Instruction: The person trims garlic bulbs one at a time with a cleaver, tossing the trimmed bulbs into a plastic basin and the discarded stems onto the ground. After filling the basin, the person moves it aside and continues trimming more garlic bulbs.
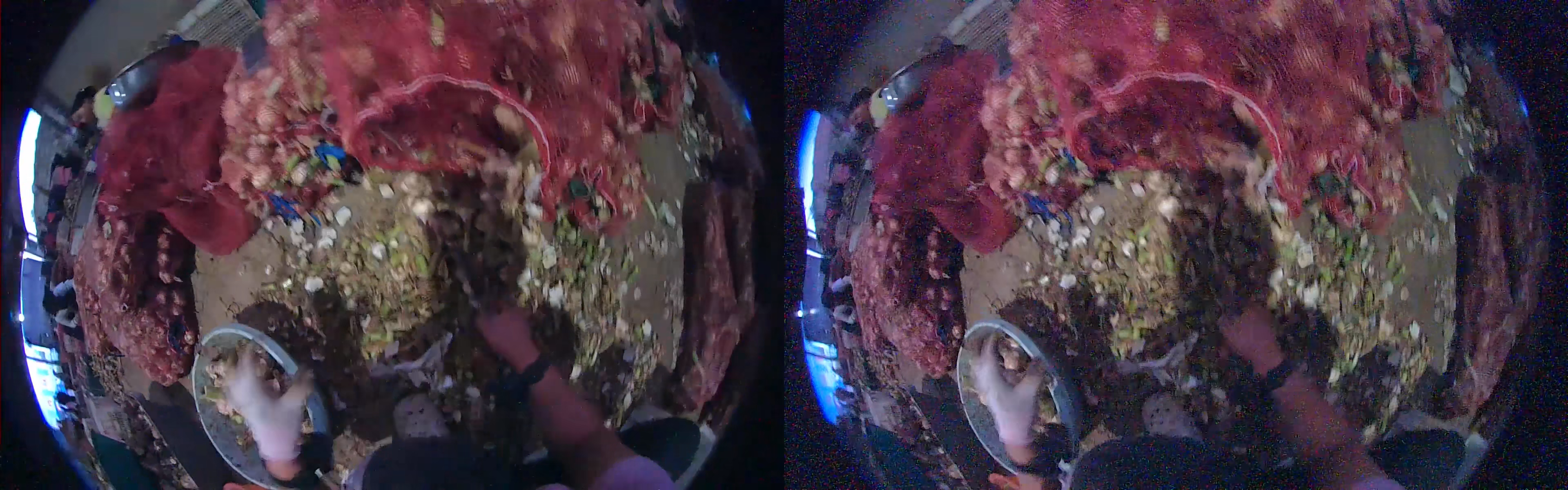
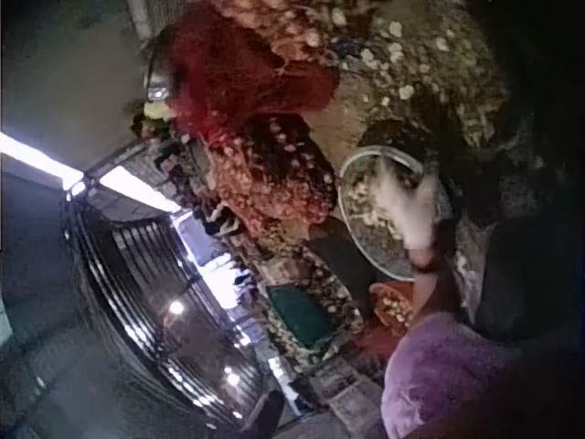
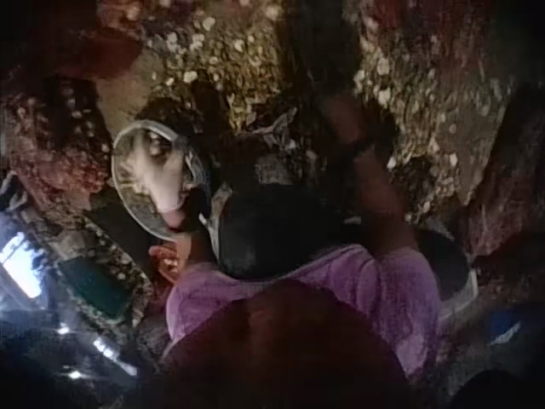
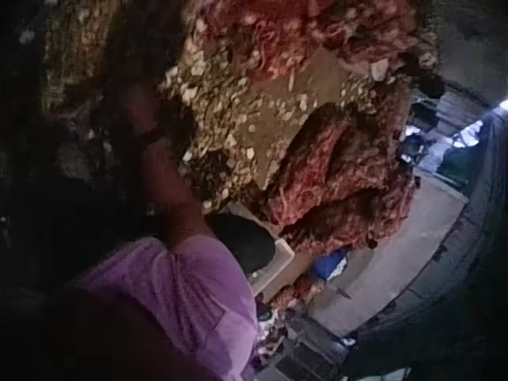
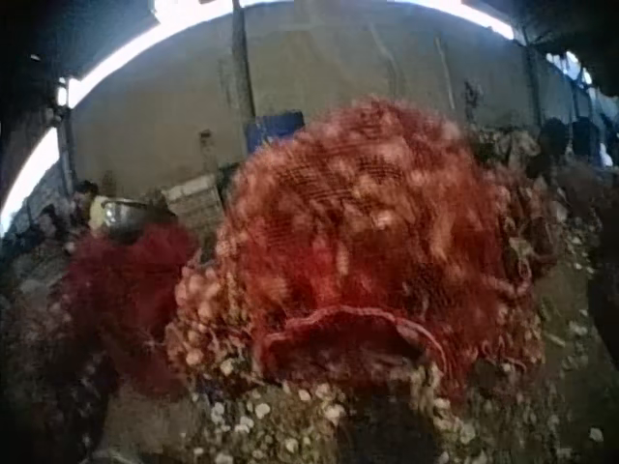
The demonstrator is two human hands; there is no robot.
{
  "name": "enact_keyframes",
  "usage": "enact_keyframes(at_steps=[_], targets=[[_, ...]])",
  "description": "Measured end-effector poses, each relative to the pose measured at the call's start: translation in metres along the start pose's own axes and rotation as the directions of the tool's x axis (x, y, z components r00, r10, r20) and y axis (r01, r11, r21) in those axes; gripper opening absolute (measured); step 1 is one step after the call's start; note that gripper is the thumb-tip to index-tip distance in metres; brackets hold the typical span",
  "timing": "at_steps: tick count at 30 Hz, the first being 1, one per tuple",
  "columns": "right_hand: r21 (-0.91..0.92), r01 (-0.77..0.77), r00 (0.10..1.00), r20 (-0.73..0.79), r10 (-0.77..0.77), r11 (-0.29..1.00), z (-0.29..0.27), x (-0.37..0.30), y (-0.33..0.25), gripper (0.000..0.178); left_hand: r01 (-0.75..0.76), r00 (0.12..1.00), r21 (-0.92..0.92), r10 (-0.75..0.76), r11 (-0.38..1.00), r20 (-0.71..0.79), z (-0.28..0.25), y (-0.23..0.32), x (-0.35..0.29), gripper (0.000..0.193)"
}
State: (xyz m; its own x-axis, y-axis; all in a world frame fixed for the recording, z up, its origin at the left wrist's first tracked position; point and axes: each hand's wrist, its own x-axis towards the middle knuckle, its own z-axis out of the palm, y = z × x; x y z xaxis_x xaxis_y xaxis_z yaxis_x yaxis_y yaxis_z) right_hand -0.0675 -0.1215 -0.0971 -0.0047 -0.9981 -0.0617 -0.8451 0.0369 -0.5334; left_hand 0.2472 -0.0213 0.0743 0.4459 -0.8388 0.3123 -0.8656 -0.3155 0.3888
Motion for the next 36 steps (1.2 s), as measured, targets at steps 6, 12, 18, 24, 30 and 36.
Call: enact_keyframes(at_steps=[6,12,18,24,30,36], targets=[[0.199,-0.193,0.977,0.129,0.17,0.961,-0.017,-0.017,-0.016,0.026,0.147,0.845,-0.534,0.175,0.832,0.505,0.252,0.107,0.109,0.05],[0.43,-0.249,0.969,0.108,0.224,0.868,-0.068,-0.004,-0.025,0.029,0.569,0.617,-0.642,0.25,0.513,0.746,0.239,0.134,0.1,0.043],[0.002,0.136,0.98,0.144,-0.135,0.991,-0.057,-0.011,-0.076,0.023,0.211,0.832,-0.708,0.256,0.674,0.492,0.129,0.065,0.018,0.052],[0.007,0.503,0.863,0.06,-0.502,0.864,-0.041,-0.027,-0.097,0.012,0.185,0.926,-0.697,0.115,0.692,0.36,0.129,0.049,-0.02,0.071],[0.029,0.517,0.856,-0.014,-0.516,0.856,-0.036,-0.028,-0.09,0.009,0.362,0.913,-0.787,-0.02,0.5,0.407,0.109,0.079,-0.025,0.062],[0.042,0.381,0.919,0.097,-0.383,0.924,-0.012,-0.037,-0.051,0.02,0.27,0.943,-0.787,0.011,0.554,0.331,0.112,0.069,-0.032,0.063]])
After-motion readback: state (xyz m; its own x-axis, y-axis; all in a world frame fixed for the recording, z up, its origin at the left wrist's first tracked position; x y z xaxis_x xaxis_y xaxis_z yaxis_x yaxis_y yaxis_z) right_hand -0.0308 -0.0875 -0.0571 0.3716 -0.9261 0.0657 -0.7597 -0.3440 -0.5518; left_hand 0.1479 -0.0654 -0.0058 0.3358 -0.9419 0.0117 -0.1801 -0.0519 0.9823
